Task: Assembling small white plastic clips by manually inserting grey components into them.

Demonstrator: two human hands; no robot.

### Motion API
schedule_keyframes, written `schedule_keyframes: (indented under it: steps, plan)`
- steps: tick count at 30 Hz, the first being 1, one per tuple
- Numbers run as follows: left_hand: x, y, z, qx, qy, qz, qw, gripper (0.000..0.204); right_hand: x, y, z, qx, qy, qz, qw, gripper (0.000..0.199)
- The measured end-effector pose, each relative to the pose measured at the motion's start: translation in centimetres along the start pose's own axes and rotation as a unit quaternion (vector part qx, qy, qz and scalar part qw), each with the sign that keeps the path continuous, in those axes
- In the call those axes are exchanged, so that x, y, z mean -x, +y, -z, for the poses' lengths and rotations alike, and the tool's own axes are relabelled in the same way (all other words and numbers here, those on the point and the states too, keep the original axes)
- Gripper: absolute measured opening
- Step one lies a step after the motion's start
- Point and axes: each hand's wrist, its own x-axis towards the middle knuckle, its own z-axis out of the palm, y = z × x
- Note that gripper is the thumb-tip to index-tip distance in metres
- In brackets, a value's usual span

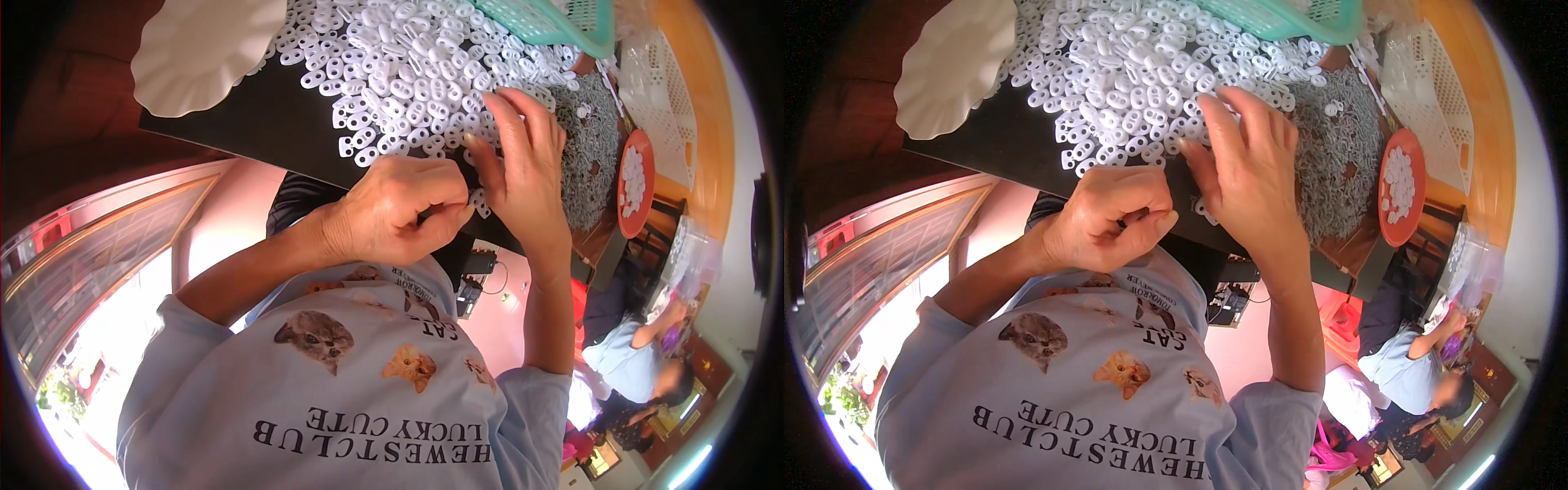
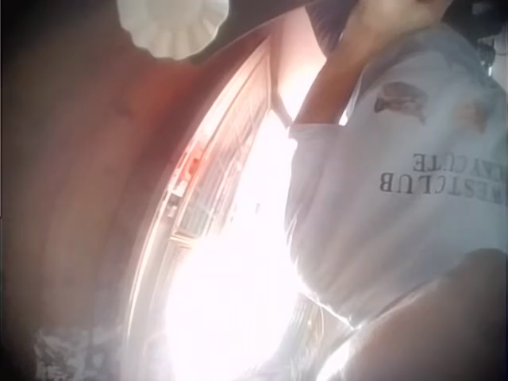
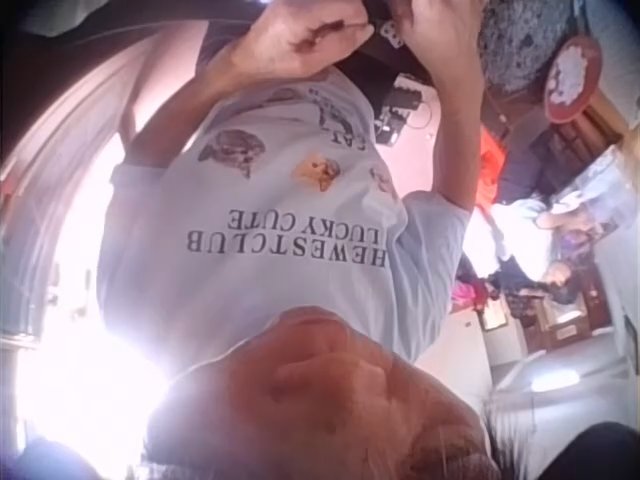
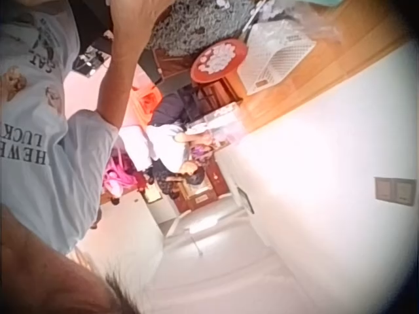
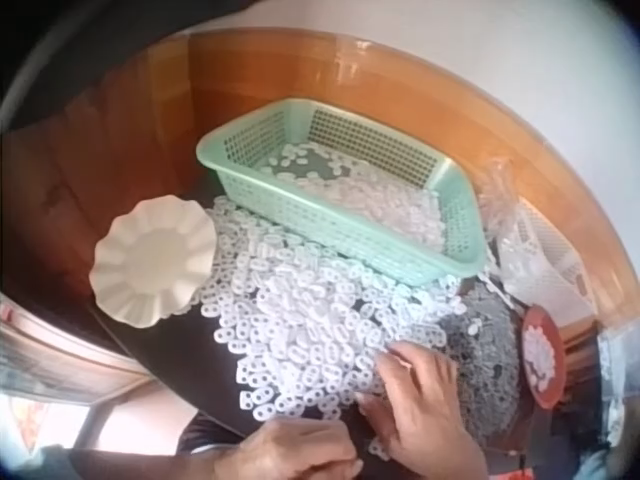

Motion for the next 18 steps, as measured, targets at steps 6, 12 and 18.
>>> schedule_keyframes:
  steps: [6,12,18]
  plan:
    - [-0.2,-0.1,-0.1,-0.016,-0.007,-0.003,1.000,0.014,0.3,-0.4,-1.0,-0.010,-0.013,0.019,1.000,0.040]
    - [-0.1,0.0,-0.2,-0.017,-0.002,0.000,1.000,0.015,0.8,-0.4,-1.1,-0.017,-0.009,0.013,1.000,0.038]
    - [0.1,-0.2,-0.3,-0.007,0.007,-0.008,1.000,0.014,0.8,-0.7,-1.2,-0.024,-0.008,0.007,1.000,0.038]
